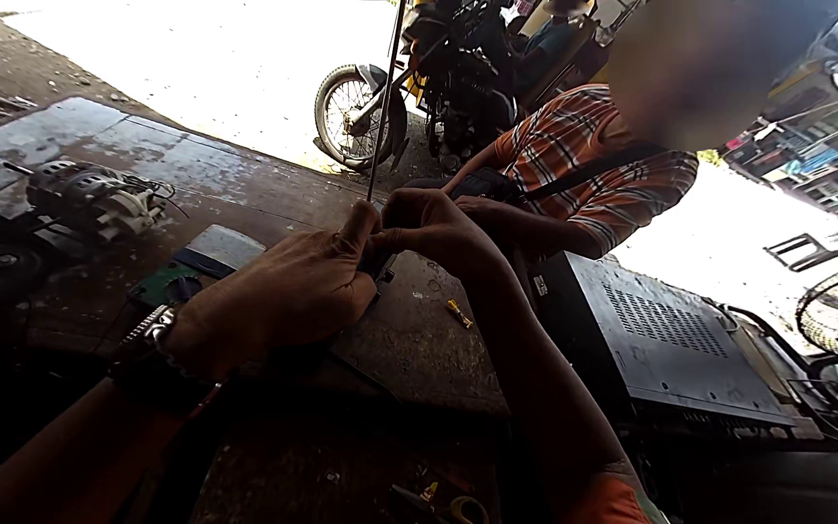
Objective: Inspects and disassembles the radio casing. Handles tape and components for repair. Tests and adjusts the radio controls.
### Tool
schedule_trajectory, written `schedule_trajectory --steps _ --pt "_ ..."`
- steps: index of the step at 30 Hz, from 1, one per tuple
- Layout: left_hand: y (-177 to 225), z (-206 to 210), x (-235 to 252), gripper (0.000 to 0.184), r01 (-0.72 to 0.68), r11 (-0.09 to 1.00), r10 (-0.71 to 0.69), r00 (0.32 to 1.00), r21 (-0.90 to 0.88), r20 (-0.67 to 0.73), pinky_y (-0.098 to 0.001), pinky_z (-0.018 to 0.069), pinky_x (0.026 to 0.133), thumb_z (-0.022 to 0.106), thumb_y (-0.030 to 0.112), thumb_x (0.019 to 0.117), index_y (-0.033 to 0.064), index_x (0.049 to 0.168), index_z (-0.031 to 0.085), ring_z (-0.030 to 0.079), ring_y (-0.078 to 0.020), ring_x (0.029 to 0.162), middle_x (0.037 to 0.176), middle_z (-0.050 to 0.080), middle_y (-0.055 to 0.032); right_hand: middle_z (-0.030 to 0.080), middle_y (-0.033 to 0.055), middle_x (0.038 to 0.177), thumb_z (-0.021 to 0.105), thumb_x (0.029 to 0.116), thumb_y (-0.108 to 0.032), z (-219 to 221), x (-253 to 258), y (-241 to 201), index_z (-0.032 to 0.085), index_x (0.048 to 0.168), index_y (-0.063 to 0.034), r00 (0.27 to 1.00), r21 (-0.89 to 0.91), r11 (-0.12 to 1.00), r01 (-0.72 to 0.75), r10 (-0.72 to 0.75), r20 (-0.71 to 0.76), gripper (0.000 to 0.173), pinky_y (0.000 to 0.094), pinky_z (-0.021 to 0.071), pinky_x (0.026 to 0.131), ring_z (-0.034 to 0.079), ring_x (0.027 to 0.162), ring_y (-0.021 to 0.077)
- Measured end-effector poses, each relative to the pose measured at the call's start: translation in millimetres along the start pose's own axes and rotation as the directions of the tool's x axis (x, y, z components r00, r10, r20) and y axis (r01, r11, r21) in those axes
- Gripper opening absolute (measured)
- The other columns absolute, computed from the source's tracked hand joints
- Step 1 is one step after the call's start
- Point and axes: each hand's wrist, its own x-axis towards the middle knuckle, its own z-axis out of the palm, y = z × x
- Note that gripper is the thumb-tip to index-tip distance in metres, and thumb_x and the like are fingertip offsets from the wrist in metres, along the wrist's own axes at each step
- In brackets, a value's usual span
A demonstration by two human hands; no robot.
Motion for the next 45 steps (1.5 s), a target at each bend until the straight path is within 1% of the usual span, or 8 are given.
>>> schedule_trajectory --steps 9,21,27,33,36,39,42,45 --pt "5 -2 3 0.049 0.054 0.999 -0.054 0.997 -0.001 0.054 -0.0354 0.0549 0.065 0.046 0.024 0.0946 0.0247 0.143 0.040 0.069 -0.0082 0.086 0.118 0.070 0.0086 0.070 0.0067 0.078 0.080 0.0867 -0.005 -4 2 6 0.069 0.090 0.0000 0.997 -0.183 0.983 0.010 -0.023 -0.071 0.013 0.0265 0.0558 0.065 0.066 0.069 0.0104" --pt "1 -2 5 0.048 0.047 0.998 -0.045 0.997 -0.030 0.063 -0.0357 0.0565 0.070 0.045 0.024 0.0943 0.0258 0.141 0.039 0.070 -0.0075 0.096 0.127 0.068 0.0114 0.072 0.0057 0.079 0.081 0.0868 -0.006 -4 4 7 0.072 0.090 -0.0011 0.993 -0.184 0.979 -0.091 0.074 -0.094 0.011 0.0263 0.0556 0.067 0.066 0.071 0.0090" --pt "0 -3 4 0.043 0.036 0.999 -0.034 0.998 -0.030 0.051 -0.0345 0.0544 0.063 0.046 0.023 0.0928 0.0257 0.135 0.042 0.070 -0.0073 0.086 0.124 0.069 0.0123 0.072 0.0058 0.080 0.081 0.0869 -0.008 -5 3 9 0.073 0.091 -0.0013 0.992 -0.182 0.978 -0.103 0.086 -0.097 0.012 0.0266 0.0562 0.068 0.067 0.072 0.0092" --pt "-2 -3 5 0.043 0.035 0.998 -0.032 0.998 -0.043 0.063 -0.0323 0.0554 0.066 0.046 0.022 0.0935 0.0280 0.135 0.041 0.069 -0.0039 0.090 0.123 0.068 0.0161 0.064 0.0068 0.078 0.085 0.0832 -0.012 -14 6 18 0.061 0.116 -0.0010 0.961 -0.201 0.954 -0.222 0.180 -0.208 0.042 0.0280 0.0521 0.063 0.059 0.064 0.0110" --pt "-2 -2 6 0.044 0.047 0.997 -0.044 0.998 -0.059 0.054 -0.0317 0.0553 0.065 0.047 0.023 0.0940 0.0288 0.137 0.041 0.067 -0.0030 0.086 0.115 0.068 0.0158 0.066 0.0084 0.078 0.081 0.0867 -0.009 -19 6 21 0.060 0.116 -0.0010 0.953 -0.238 0.951 -0.198 0.130 -0.275 0.037 0.0298 0.0539 0.062 0.062 0.064 0.0128" --pt "-6 0 7 0.045 0.031 0.998 -0.029 0.999 -0.047 0.039 -0.0322 0.0556 0.067 0.046 0.025 0.0931 0.0288 0.137 0.039 0.068 -0.0019 0.090 0.119 0.068 0.0167 0.063 0.0051 0.092 0.065 0.0924 -0.005 -3 -6 15 0.070 0.112 -0.0071 0.925 -0.526 0.843 -0.110 -0.107 -0.365 0.020 0.0337 0.0536 0.068 0.060 0.075 0.0145" --pt "-6 1 4 0.051 0.035 0.997 -0.034 0.999 -0.068 0.020 -0.0334 0.0549 0.065 0.047 0.025 0.0925 0.0289 0.142 0.038 0.067 -0.0039 0.084 0.114 0.068 0.0136 0.058 0.0072 0.111 0.055 0.0916 0.000 28 -34 7 0.075 0.118 -0.0136 0.897 -0.758 0.651 -0.047 -0.307 -0.319 0.036 0.0346 0.0531 0.076 0.059 0.096 0.0183" --pt "-6 2 3 0.054 0.042 0.996 -0.042 0.999 -0.082 0.002 -0.0342 0.0552 0.062 0.049 0.026 0.0913 0.0279 0.144 0.039 0.066 -0.0060 0.078 0.112 0.065 0.0084 0.060 0.0110 0.115 0.060 0.0905 0.000 51 -49 15 0.073 0.128 -0.0158 0.888 -0.888 0.454 -0.075 -0.375 -0.267 0.043 0.0396 0.0525 0.083 0.057 0.107 0.0271"
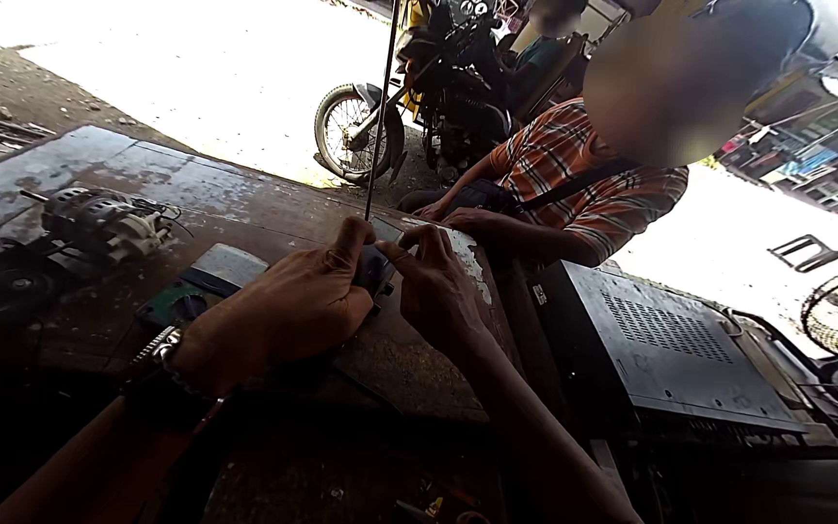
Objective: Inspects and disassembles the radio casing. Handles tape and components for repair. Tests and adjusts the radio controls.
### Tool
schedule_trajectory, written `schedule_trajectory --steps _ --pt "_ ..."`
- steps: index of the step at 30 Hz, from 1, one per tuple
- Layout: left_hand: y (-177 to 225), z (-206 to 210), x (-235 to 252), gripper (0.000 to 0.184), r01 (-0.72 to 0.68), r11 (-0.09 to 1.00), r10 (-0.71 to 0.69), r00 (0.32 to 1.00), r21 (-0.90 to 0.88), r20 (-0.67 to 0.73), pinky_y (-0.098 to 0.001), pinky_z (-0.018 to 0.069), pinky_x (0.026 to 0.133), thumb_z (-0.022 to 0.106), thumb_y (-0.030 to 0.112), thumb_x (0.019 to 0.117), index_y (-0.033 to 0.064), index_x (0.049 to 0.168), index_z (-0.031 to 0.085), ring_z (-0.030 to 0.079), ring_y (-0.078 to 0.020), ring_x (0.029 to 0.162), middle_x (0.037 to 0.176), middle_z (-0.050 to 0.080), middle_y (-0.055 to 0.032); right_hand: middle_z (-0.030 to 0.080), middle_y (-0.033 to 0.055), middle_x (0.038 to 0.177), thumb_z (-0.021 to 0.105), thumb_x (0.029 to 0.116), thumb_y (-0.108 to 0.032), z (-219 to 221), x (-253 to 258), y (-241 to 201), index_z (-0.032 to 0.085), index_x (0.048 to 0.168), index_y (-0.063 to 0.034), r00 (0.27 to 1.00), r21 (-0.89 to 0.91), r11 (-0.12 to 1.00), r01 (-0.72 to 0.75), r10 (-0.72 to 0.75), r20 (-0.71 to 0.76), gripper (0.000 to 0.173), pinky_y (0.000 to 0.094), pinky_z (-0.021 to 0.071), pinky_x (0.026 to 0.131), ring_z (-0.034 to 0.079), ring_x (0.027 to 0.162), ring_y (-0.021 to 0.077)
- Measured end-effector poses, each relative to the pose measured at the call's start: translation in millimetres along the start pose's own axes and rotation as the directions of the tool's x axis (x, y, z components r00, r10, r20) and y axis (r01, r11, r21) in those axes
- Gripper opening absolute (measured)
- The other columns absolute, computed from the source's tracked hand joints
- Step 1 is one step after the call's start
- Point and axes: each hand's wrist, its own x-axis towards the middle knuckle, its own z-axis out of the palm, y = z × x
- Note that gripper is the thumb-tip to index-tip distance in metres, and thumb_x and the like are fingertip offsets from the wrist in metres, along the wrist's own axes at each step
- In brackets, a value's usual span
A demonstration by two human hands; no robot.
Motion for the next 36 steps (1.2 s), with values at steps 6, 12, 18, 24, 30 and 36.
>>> schedule_trajectory --steps 6,12,18,24,30,36 --pt "4 0 -2 0.045 -0.008 1.000 0.007 1.000 -0.025 -0.021 -0.0319 0.0530 0.059 0.050 0.022 0.0948 0.0263 0.138 0.041 0.063 -0.0055 0.074 0.104 0.063 0.0087 0.060 0.0097 0.110 0.062 0.0896 0.004 8 -28 -27 0.066 0.139 -0.0185 0.997 -0.010 0.998 0.065 -0.065 -0.028 0.055 0.0381 0.0513 0.079 0.057 0.100 0.0255" --pt "4 0 -3 0.049 0.017 0.999 -0.018 1.000 -0.035 -0.014 -0.0351 0.0519 0.055 0.050 0.021 0.0921 0.0259 0.140 0.042 0.062 -0.0095 0.072 0.104 0.062 0.0046 0.058 0.0093 0.107 0.056 0.0907 0.001 19 -15 18 0.071 0.133 -0.0345 0.998 0.147 0.988 -0.046 0.053 -0.040 0.057 0.0380 0.0501 0.076 0.056 0.099 0.0240" --pt "6 -2 -8 0.046 0.018 0.999 -0.018 1.000 -0.027 -0.018 -0.0378 0.0511 0.054 0.050 0.019 0.0940 0.0239 0.139 0.044 0.064 -0.0137 0.072 0.100 0.065 0.0028 0.059 0.0115 0.110 0.059 0.0914 -0.002 22 -5 21 0.070 0.134 -0.0311 0.992 -0.048 0.993 -0.110 0.107 -0.059 0.053 0.0448 0.0495 0.080 0.056 0.107 0.0292" --pt "10 -1 -11 0.048 0.002 0.999 -0.005 0.998 -0.041 -0.055 -0.0417 0.0503 0.054 0.048 0.017 0.0929 0.0185 0.141 0.043 0.064 -0.0187 0.071 0.099 0.065 -0.0025 0.059 0.0139 0.114 0.062 0.0941 -0.003 23 -20 -11 0.064 0.142 -0.0210 0.995 -0.118 0.989 -0.089 0.083 -0.054 0.051 0.0447 0.0516 0.083 0.057 0.107 0.0314" --pt "1 2 2 0.048 0.040 0.999 -0.040 0.999 -0.028 -0.004 -0.0441 0.0560 0.070 0.048 0.026 0.0950 0.0269 0.142 0.037 0.066 -0.0134 0.085 0.109 0.063 0.0034 0.059 0.0082 0.109 0.061 0.0887 0.001 14 -35 -19 0.073 0.132 -0.0279 0.998 0.244 0.970 -0.012 0.028 -0.063 0.053 0.0350 0.0519 0.079 0.056 0.102 0.0213" --pt "-4 17 -22 0.051 -0.129 0.953 0.039 0.950 -0.276 -0.310 -0.0266 0.0520 0.050 0.048 0.012 0.0907 0.0171 0.140 0.038 0.058 -0.0067 0.058 0.115 0.063 0.0009 0.065 0.0078 0.099 0.058 0.0979 -0.004 3 -70 -28 0.067 0.132 -0.0055 0.968 0.869 0.437 -0.232 0.188 0.164 0.036 0.0258 0.0497 0.058 0.056 0.068 0.0107"
